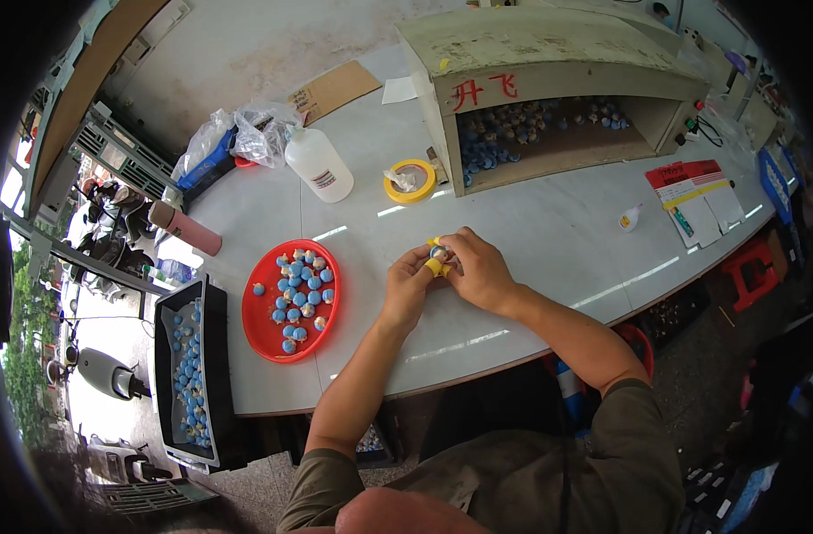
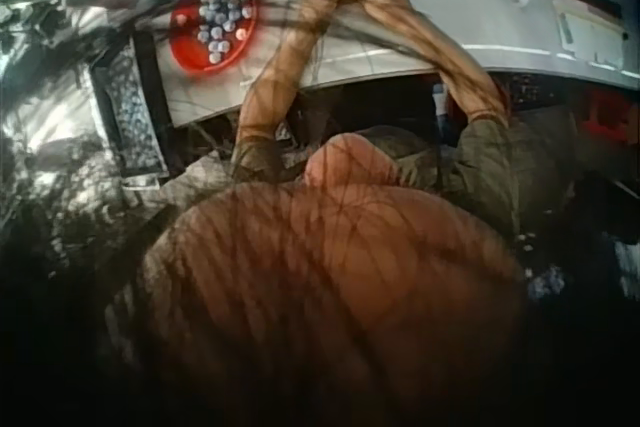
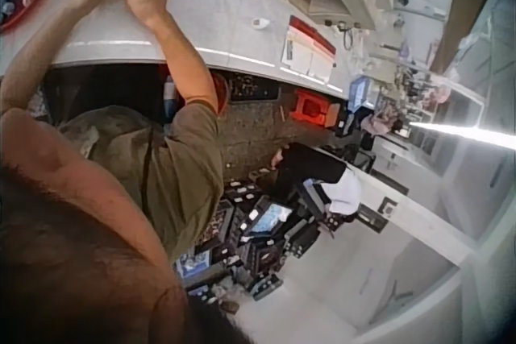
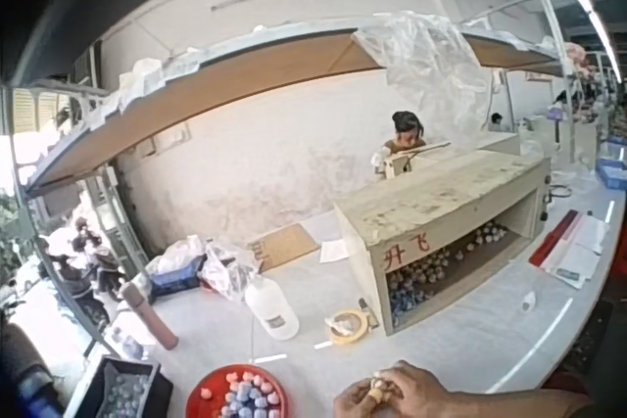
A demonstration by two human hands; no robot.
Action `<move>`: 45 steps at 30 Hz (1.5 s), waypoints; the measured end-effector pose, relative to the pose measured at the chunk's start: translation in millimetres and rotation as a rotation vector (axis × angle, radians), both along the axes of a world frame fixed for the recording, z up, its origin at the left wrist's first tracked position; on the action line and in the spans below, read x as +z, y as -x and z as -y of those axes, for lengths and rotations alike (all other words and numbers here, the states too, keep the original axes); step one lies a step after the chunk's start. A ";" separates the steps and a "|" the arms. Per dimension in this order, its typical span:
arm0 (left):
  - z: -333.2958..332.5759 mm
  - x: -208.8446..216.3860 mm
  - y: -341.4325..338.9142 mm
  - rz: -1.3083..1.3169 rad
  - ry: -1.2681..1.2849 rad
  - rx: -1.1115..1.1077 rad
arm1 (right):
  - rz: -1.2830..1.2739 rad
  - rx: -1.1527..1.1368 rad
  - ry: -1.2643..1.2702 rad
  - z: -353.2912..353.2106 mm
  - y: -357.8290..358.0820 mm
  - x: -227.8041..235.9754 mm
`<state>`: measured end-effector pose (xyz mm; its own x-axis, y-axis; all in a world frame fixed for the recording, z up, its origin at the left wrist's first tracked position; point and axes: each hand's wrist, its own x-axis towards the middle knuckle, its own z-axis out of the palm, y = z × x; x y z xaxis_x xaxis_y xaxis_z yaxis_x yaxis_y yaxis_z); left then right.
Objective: The person repeatedly picks small blue spherical objects from a wooden box, applies a substance from a small bottle, and presses them together with yellow foam pieces. The assembled items are placed into a red tray on the table.
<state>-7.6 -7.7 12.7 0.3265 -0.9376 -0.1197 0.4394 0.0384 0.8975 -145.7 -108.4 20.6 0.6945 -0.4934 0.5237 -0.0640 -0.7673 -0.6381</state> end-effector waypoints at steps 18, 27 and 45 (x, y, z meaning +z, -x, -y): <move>-4.2 4.3 -4.8 0.147 -0.162 -0.010 | 0.181 -0.666 0.009 39.5 131.2 3.6; -1.5 2.9 -5.4 0.194 -0.199 -0.074 | -0.213 -1.126 -0.126 174.1 217.4 -32.0; -2.9 -0.6 -18.2 0.128 -0.249 -0.152 | 0.186 0.117 -0.416 23.6 36.6 13.2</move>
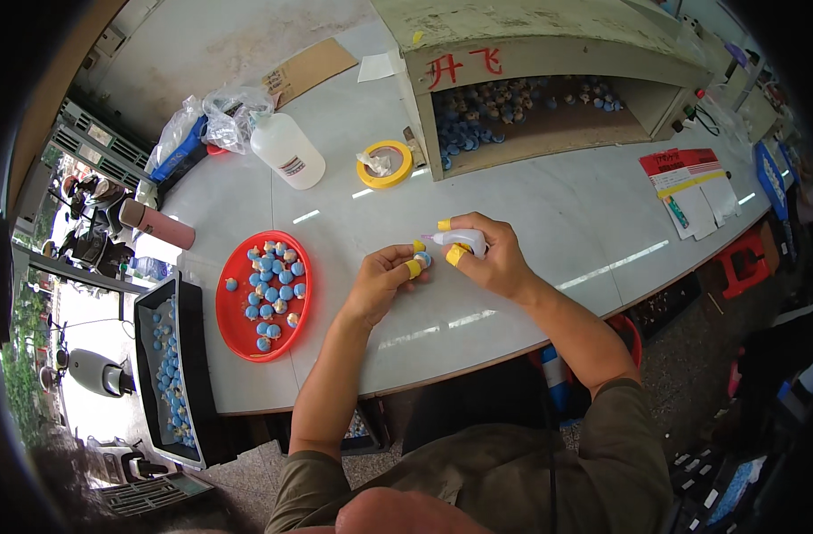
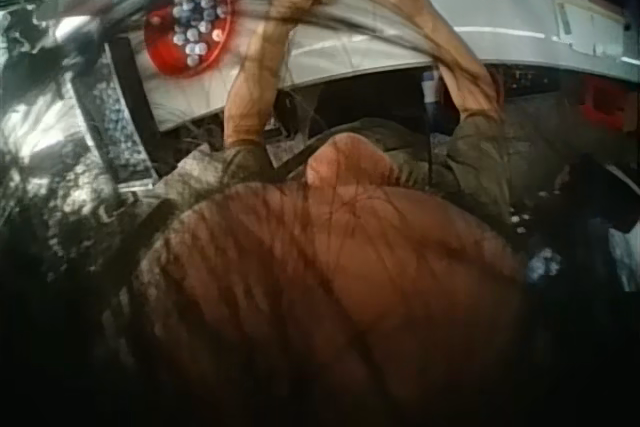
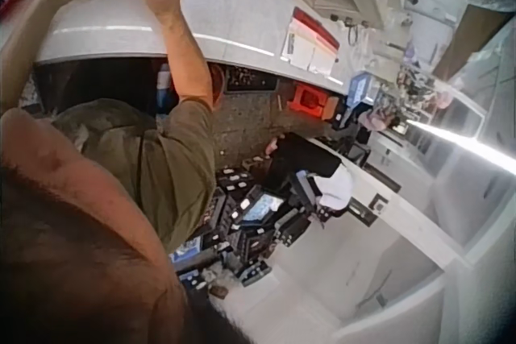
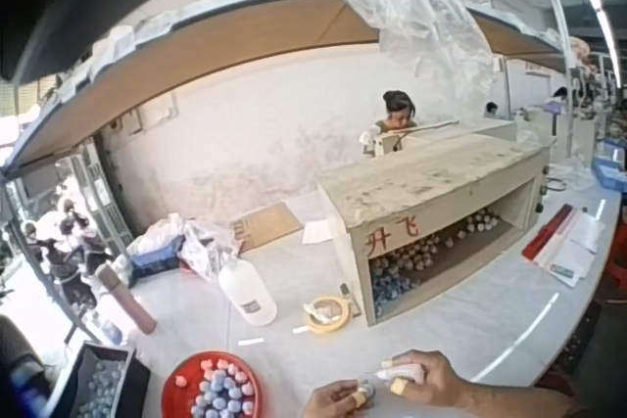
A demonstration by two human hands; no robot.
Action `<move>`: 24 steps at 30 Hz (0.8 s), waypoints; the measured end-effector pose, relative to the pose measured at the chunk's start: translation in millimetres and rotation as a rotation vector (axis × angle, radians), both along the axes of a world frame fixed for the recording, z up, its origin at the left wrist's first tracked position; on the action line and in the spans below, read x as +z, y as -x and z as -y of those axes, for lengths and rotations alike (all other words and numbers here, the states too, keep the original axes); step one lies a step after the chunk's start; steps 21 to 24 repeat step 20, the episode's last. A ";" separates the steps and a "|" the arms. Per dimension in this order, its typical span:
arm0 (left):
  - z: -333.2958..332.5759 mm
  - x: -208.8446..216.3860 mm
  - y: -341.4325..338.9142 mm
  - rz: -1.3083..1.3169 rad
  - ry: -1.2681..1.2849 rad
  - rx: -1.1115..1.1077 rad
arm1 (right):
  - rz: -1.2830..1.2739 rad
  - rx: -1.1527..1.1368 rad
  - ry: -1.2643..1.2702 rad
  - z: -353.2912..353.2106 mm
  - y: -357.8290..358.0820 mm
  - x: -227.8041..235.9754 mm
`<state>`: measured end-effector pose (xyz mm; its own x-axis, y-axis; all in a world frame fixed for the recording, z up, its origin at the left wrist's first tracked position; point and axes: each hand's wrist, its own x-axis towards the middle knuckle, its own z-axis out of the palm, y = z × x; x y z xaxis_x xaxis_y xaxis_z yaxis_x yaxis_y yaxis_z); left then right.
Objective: The person repeatedly picks small blue spherical objects from a wooden box, applies a substance from a small bottle, and presses them together with yellow foam pieces. The assembled items are placed into a red tray on the table.
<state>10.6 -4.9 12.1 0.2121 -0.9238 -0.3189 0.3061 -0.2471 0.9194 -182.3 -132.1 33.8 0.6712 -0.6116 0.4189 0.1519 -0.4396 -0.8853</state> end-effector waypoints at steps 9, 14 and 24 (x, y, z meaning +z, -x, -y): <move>0.7 -4.5 0.1 0.037 0.016 -0.068 | 0.072 -0.014 0.466 0.5 -5.1 -11.5; 0.9 -0.9 -0.4 0.052 -0.002 -0.078 | 0.087 -0.022 0.466 1.8 -8.2 -15.9; 0.7 5.3 1.2 0.059 -0.036 -0.083 | 0.070 0.004 0.478 3.5 -10.5 -19.0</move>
